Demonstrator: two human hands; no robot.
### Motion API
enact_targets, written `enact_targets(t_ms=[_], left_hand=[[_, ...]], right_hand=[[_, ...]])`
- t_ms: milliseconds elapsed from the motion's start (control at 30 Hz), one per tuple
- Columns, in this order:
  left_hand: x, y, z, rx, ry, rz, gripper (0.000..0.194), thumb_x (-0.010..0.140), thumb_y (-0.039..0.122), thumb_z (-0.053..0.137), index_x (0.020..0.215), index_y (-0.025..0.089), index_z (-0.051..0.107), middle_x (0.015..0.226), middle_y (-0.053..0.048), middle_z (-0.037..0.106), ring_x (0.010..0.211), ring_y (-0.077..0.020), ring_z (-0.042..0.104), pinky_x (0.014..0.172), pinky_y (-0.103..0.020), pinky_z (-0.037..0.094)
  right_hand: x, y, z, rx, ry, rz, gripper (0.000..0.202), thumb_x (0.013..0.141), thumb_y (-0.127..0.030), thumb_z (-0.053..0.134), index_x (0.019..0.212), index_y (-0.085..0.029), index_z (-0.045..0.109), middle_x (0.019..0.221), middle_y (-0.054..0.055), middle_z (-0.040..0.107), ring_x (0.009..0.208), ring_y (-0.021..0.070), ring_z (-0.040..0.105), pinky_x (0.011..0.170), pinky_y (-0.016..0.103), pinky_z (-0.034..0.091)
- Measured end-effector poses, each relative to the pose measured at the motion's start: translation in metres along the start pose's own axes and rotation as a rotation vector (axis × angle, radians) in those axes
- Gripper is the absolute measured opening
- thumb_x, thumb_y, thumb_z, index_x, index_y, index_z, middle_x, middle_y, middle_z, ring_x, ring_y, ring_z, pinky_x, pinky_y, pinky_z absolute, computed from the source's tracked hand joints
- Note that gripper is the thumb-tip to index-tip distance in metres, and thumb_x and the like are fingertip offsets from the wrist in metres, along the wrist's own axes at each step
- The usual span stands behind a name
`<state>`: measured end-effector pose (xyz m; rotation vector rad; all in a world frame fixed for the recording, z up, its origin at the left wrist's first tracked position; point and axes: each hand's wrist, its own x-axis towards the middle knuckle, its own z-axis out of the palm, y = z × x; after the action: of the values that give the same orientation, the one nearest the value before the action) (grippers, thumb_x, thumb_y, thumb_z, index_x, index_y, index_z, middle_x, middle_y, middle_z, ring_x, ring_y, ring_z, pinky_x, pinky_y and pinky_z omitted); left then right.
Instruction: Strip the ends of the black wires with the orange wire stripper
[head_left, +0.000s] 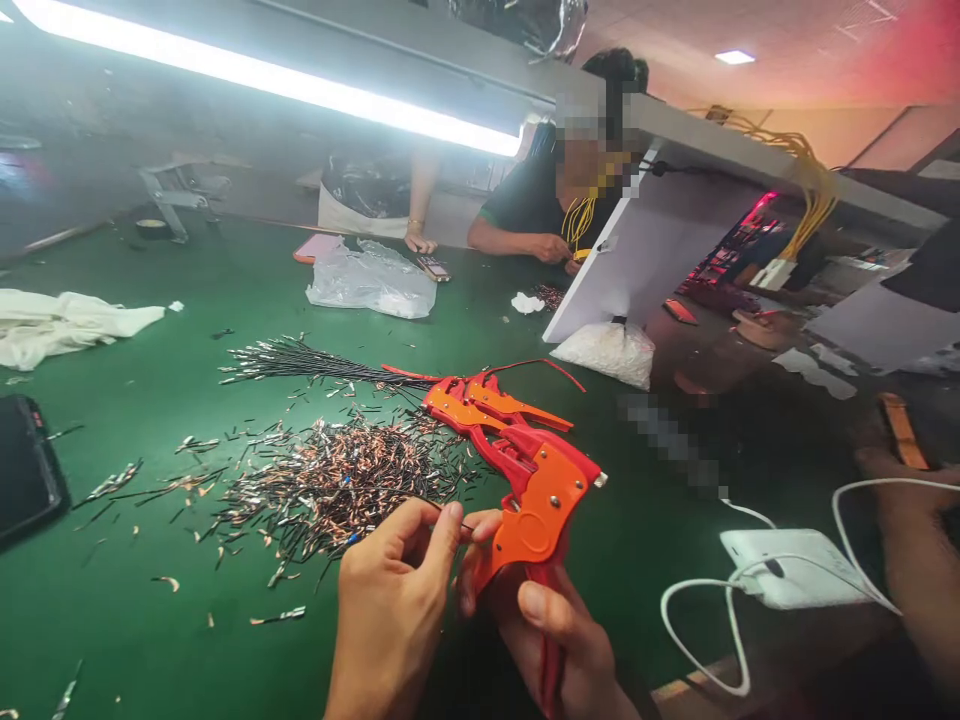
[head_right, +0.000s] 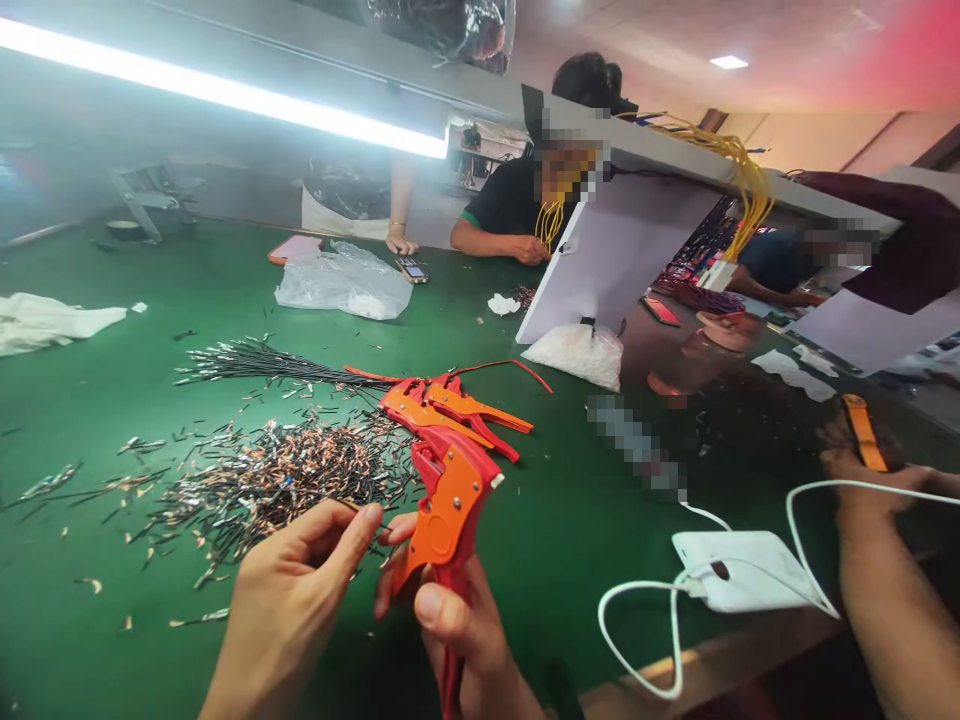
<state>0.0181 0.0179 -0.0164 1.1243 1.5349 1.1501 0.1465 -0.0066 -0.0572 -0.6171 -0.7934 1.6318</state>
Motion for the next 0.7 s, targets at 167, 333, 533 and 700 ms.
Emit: enact_targets(t_ms=[167, 333, 533, 700], left_hand=[[-0.001, -0.003, 0.002, 0.027, -0.106, 0.0, 0.034, 0.08, 0.047, 0.062, 0.059, 0.02, 0.066, 0.046, 0.003, 0.059, 0.04, -0.0095, 0.052, 0.044, -0.017, 0.04], [0.004, -0.001, 0.0, -0.116, -0.003, -0.044, 0.035, 0.073, 0.052, 0.066, 0.079, 0.018, 0.074, 0.046, 0.004, 0.055, 0.037, -0.009, 0.044, 0.037, -0.019, 0.036], [0.006, -0.003, -0.006, -0.225, 0.072, -0.066, 0.034, 0.074, 0.049, 0.072, 0.084, 0.017, 0.074, 0.052, 0.005, 0.051, 0.045, -0.0082, 0.043, 0.038, -0.017, 0.032], [-0.004, 0.008, -0.003, -0.189, 0.119, 0.0, 0.027, 0.077, 0.045, 0.07, 0.066, 0.02, 0.066, 0.054, 0.006, 0.052, 0.039, -0.007, 0.046, 0.037, -0.017, 0.038]], right_hand=[[-0.002, 0.003, -0.004, 0.051, -0.007, 0.021, 0.039, 0.079, -0.035, 0.059, 0.112, -0.016, 0.064, 0.097, 0.01, 0.065, 0.083, 0.0239, 0.057, 0.083, 0.041, 0.042], [-0.002, -0.001, -0.001, 0.057, 0.016, 0.042, 0.038, 0.077, -0.034, 0.06, 0.111, -0.016, 0.066, 0.103, 0.01, 0.063, 0.077, 0.0207, 0.056, 0.077, 0.037, 0.043], [0.002, -0.005, 0.006, 0.031, 0.016, 0.061, 0.039, 0.076, -0.037, 0.062, 0.109, -0.017, 0.067, 0.099, 0.009, 0.065, 0.074, 0.0207, 0.058, 0.072, 0.036, 0.042], [0.001, -0.001, 0.004, -0.007, -0.029, 0.084, 0.042, 0.077, -0.038, 0.06, 0.112, -0.015, 0.064, 0.077, 0.006, 0.066, 0.073, 0.0213, 0.057, 0.075, 0.035, 0.039]])
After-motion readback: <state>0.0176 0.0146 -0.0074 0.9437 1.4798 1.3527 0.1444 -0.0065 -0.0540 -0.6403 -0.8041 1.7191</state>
